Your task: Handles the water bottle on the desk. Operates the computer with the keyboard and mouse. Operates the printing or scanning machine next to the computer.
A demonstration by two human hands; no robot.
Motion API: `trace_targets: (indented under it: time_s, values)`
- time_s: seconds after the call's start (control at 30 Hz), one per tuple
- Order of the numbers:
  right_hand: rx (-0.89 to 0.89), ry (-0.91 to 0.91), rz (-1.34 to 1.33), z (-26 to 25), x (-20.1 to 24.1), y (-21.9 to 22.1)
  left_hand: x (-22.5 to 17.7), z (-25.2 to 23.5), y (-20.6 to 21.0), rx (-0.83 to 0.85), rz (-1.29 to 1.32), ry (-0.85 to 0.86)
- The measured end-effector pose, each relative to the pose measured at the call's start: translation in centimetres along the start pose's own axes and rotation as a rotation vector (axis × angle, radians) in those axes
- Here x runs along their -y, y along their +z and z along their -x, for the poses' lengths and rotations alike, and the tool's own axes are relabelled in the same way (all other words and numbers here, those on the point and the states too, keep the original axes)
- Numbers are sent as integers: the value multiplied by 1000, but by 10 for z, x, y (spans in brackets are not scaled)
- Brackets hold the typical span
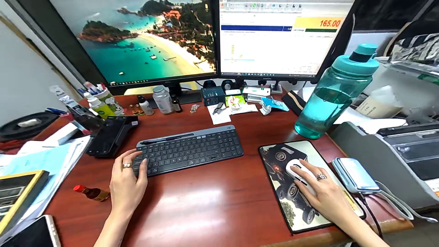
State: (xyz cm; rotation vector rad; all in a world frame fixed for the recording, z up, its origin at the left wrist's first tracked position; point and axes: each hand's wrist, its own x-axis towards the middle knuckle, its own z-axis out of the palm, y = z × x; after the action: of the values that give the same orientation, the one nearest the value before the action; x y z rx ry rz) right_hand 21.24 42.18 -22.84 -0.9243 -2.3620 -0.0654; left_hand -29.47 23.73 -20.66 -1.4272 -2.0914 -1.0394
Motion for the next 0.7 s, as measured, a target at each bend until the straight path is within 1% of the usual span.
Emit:
trace_targets:
  time_s: [0.2, 0.33, 0.7]
  values:
    - [-20, 10, 1, -1, 2, 3, -6, 3, -1, -34, 6, 90]
    - [6, 25, -13, 0, 1, 3, -8, 3, -2, -64, -15, 133]
    - [15, 40, -40, 0, 2, 3, -8, 3, -3, -74, -18, 151]
